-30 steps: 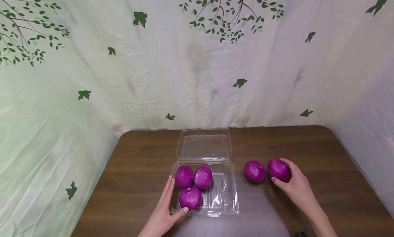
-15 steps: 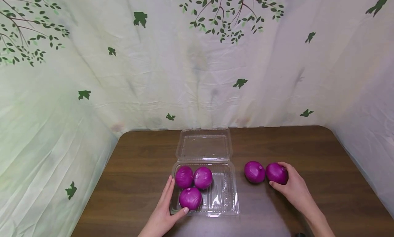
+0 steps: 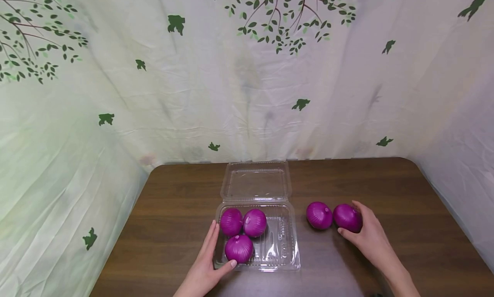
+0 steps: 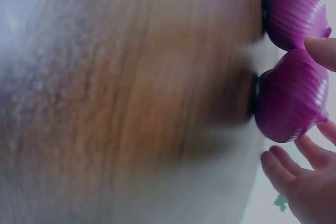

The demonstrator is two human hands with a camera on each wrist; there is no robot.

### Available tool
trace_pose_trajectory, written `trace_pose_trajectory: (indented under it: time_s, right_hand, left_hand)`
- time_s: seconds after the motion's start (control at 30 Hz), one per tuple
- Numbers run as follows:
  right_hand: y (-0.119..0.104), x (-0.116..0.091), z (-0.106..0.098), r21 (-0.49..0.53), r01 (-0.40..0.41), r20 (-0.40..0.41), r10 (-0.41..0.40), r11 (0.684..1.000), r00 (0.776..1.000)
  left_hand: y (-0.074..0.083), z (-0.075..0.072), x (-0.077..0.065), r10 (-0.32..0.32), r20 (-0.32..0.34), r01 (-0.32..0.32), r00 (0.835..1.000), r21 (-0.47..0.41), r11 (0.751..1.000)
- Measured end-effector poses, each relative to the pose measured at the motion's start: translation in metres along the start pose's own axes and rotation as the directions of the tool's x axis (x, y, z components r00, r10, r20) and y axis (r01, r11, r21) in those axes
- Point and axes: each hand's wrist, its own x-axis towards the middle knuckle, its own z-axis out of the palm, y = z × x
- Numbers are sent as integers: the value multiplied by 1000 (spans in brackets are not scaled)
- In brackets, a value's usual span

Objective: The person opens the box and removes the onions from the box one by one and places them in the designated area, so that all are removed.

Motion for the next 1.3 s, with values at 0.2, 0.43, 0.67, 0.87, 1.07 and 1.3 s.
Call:
trace_pose_trajectory:
  time_s: [0.2,0.43,0.67,0.87,1.07,1.3]
  right_hand:
    - [-15,-3,-2,2,116,-116,-115,993,986]
    - [-45,-7,8,-29,250,-184,-251,968,950]
    - [-70,-7,24,-17,360,-183,-357,933,916]
    - [-88,-14,42,-14,416,-143,-413,909,899]
    - [-102,-22,59,56,436,-119,-428,898,896]
    - [-118,-30,78,133,423,-63,-418,896,906]
  left_hand:
    - [1,0,-1,20,-16,-20,1000,-1,1000]
    - [0,0,-1,13,-13,-13,1000,-2,1000]
    - [1,0,-1,7,-11,-7,1000,1,1000]
    - [2,0,-1,11,-20,-12,1000,-6,1000]
    - [1,1,-2,20,-20,-21,1000,-16,1000]
    - [1,0,-2,16,-14,-17,1000,-46,999]
